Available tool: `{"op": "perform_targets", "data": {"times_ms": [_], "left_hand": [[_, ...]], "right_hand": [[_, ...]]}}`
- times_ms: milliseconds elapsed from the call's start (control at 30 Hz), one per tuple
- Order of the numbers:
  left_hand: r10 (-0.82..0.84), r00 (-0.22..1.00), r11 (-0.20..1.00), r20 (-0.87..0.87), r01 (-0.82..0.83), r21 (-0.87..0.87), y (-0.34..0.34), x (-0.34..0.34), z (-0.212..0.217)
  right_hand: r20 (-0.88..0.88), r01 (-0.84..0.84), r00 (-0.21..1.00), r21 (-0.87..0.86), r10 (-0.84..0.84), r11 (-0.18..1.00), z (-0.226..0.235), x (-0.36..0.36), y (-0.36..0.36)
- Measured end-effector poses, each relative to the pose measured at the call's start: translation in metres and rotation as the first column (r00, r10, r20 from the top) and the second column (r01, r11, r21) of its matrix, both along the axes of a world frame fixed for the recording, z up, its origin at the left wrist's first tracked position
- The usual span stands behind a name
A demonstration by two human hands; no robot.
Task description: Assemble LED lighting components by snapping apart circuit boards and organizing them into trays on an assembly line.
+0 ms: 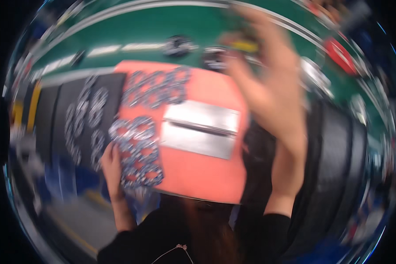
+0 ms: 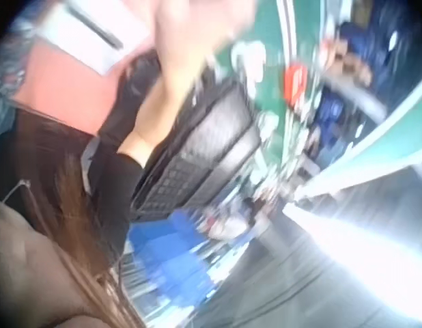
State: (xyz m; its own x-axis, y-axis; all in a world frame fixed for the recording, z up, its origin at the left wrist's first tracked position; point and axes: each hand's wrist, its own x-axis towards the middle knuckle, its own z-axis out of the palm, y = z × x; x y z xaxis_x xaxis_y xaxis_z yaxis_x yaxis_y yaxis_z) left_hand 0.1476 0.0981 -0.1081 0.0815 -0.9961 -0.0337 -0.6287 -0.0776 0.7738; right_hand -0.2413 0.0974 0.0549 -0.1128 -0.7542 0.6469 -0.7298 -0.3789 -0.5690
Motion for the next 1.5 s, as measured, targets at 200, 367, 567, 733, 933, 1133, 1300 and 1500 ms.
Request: {"op": "perform_targets", "data": {"times_ms": [200,367,567,733,933,1133,1300,1500], "left_hand": [[-0.205,0.950,0.958,0.235,0.244,-0.149,-0.008,-0.002,0.008],[-0.148,0.966,0.908,0.213,0.218,-0.357,-0.004,-0.020,0.013],[-0.350,0.937,0.862,0.015,0.328,-0.386,-0.014,-0.045,0.027],[-0.481,0.866,0.746,0.136,0.485,-0.457,-0.017,-0.074,0.037],[-0.488,0.860,0.726,0.150,0.496,-0.476,-0.013,-0.090,0.047],[-0.482,0.860,0.701,0.169,0.494,-0.514,-0.010,-0.101,0.052],[-0.517,0.852,0.724,0.082,0.486,-0.489,-0.010,-0.111,0.042],[-0.523,0.849,0.721,0.078,0.488,-0.492,-0.010,-0.116,0.047]], "right_hand": [[-0.529,0.377,0.776,-0.049,-0.344,0.925,0.030,-0.073,0.053],[-0.481,0.783,0.546,0.002,-0.685,0.623,0.030,-0.152,0.183],[-0.569,0.974,-0.101,0.111,-0.816,-0.198,0.008,-0.263,0.353],[-0.575,0.801,-0.216,0.358,-0.789,-0.481,-0.071,-0.347,0.464],[-0.502,0.669,-0.122,0.596,-0.856,-0.445,-0.115,-0.378,0.492],[-0.462,0.603,-0.311,0.580,-0.831,-0.548,-0.099,-0.363,0.445],[-0.502,0.562,-0.326,0.578,-0.801,-0.591,-0.086,-0.361,0.441],[-0.479,0.564,-0.388,0.553,-0.788,-0.614,-0.088,-0.357,0.431]]}}
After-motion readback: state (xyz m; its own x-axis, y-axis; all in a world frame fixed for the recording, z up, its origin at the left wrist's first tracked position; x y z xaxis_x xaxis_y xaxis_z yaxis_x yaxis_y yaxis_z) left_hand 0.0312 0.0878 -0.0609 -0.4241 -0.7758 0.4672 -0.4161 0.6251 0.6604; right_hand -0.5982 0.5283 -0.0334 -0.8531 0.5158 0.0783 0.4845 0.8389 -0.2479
